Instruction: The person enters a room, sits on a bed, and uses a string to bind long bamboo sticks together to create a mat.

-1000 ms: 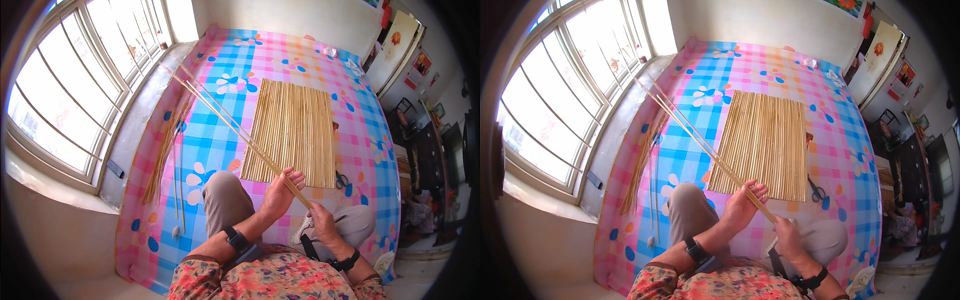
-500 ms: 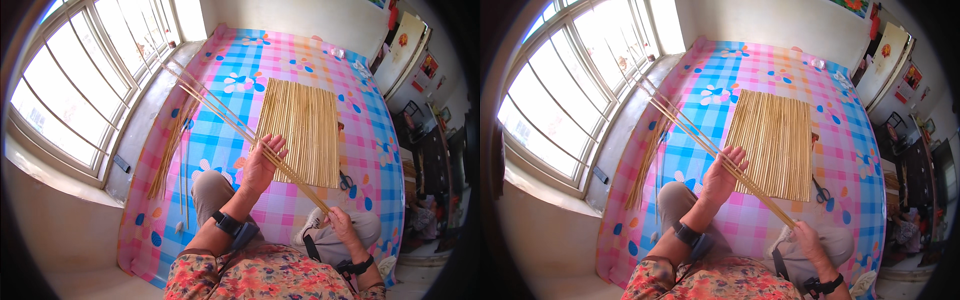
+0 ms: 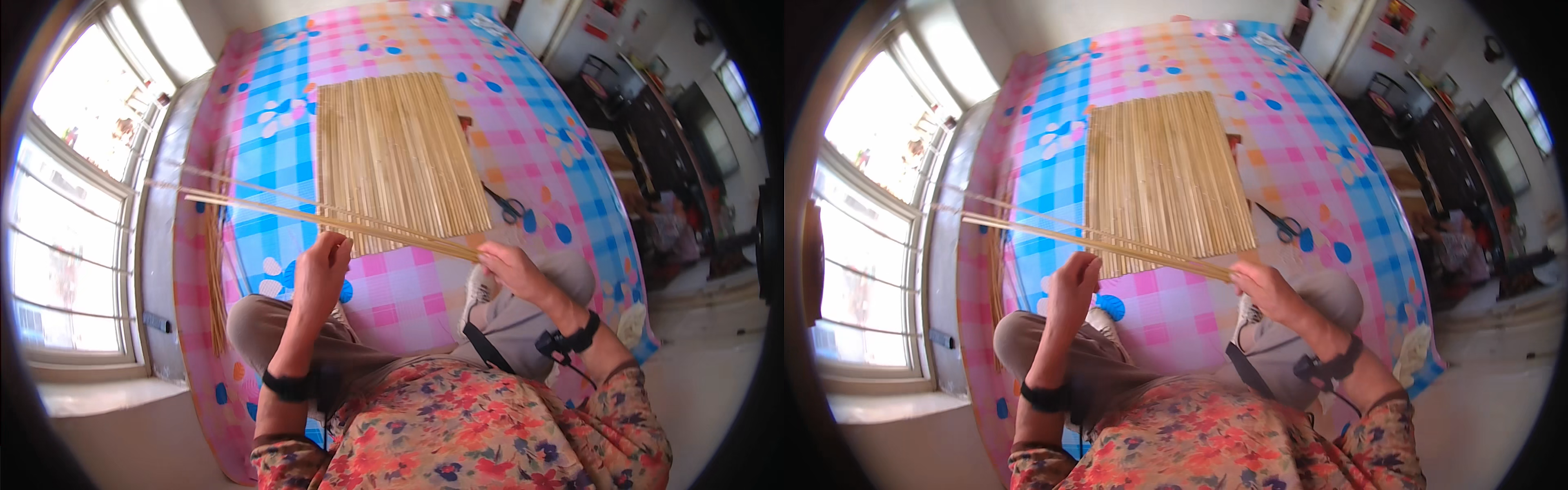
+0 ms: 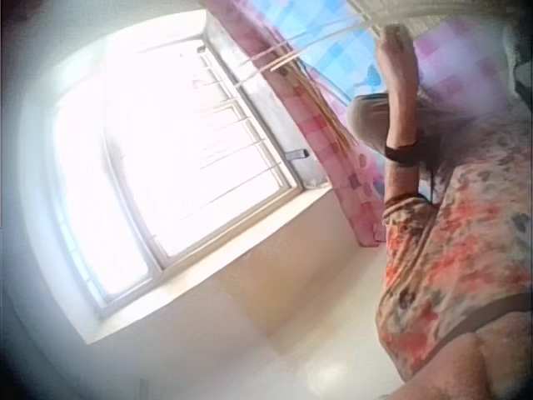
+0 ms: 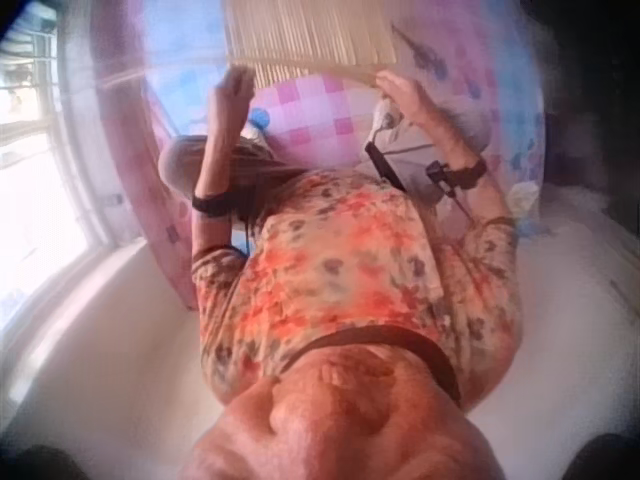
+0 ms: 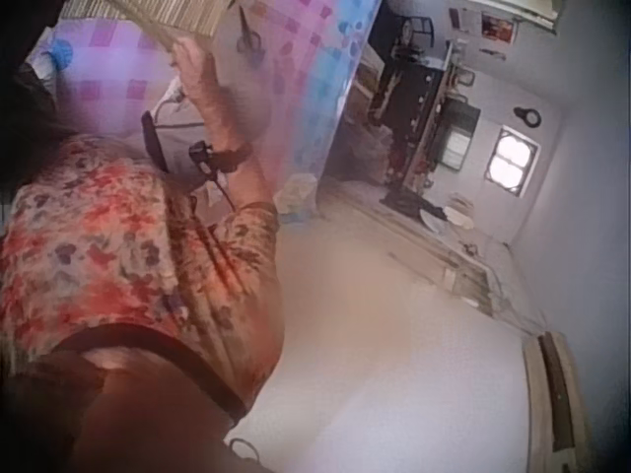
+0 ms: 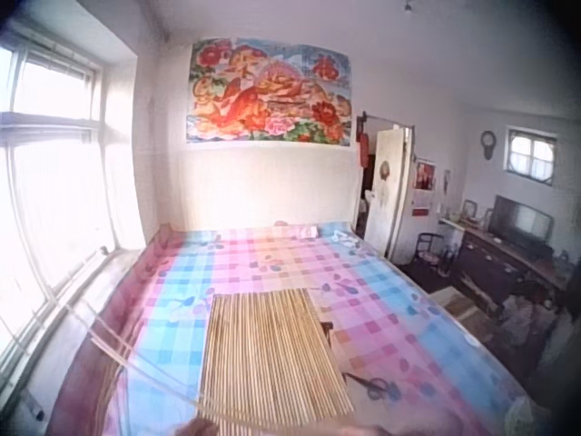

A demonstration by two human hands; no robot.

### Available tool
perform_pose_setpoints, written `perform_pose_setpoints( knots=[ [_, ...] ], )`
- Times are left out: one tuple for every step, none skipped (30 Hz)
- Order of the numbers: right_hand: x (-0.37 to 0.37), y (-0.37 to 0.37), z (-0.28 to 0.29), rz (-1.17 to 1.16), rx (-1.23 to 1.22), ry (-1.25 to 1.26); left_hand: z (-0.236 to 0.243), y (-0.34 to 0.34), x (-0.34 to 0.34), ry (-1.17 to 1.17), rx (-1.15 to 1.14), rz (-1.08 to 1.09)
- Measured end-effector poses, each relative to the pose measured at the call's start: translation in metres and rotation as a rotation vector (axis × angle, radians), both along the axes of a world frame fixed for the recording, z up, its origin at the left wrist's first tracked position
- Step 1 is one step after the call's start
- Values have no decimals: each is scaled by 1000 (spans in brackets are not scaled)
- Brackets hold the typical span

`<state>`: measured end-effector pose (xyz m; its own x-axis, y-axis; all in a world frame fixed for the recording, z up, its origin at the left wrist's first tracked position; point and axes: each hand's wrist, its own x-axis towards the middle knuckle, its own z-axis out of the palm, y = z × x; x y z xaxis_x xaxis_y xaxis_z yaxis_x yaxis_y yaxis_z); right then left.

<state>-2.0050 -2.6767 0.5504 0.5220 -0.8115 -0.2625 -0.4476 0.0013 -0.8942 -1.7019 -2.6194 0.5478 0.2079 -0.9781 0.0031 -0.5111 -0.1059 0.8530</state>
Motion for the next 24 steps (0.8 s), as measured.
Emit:
perform_pose_setpoints(
  knots=[
    [2, -4, 0, -31, 9, 3, 16, 3, -11, -192, -164, -25],
    [5, -6, -1, 33, -76, -30, 30, -1, -21, -190, -156, -45],
    [9, -7, -1, 102, -161, -64, 44, -9, -30, -487, -421, -221],
    [14, -7, 0, 92, -159, -64, 51, -14, -36, -780, -697, -394],
    [18, -7, 3, 126, -152, -64, 46, -15, -41, -776, -699, -404],
    [22, -6, 5, 160, -144, -64, 37, -17, -45, -735, -572, -493],
    [25, -6, 8, 155, -143, -65, 31, -18, -48, -698, -443, -575],
    [28, -6, 10, 177, -135, -54, 29, -23, -45, -667, -166, -699],
    [30, -7, 13, 199, -126, -42, 28, -26, -43, -667, -167, -706],
    [30, -9, 16, 191, -125, -40, 30, -29, -43, -584, -54, -712],
    [30, -13, 18, 186, 34, -52, 32, -32, -43, -501, 60, -715],
    [29, -14, 19, 181, 194, -65, 35, -34, -42, -493, 86, -745],
    [28, -14, 18, 170, 191, -65, 37, -36, -43, -494, 81, -755],
    [28, -13, 15, 55, 208, -290, 38, -38, -44, -467, 130, -758],
    [26, -14, 10, -62, 221, -514, 39, -39, -45, -440, 180, -760],
    [22, -17, 7, -26, 261, -712, 39, -38, -46, -442, 177, -766],
    [20, -17, 3, -31, 257, -713, 38, -36, -46, -359, 185, -766],
    [23, -15, 0, -114, 279, -788, 38, -35, -46, -277, 194, -765],
    [27, -12, 1, -200, 305, -863, 40, -34, -47, -277, 197, -772],
    [30, -10, 3, -214, 332, -891, 44, -33, -48, -257, 225, -777],
    [31, -9, 2, -222, 333, -893, 47, -32, -50, -238, 254, -781],
    [32, -10, 3, -227, 343, -927, 50, -31, -53, -240, 254, -788],
    [33, -9, 4, -232, 354, -961, 53, -30, -56, -262, 257, -786],
    [33, -9, 6, -241, 351, -965, 54, -29, -59, -284, 259, -784]
  ],
)
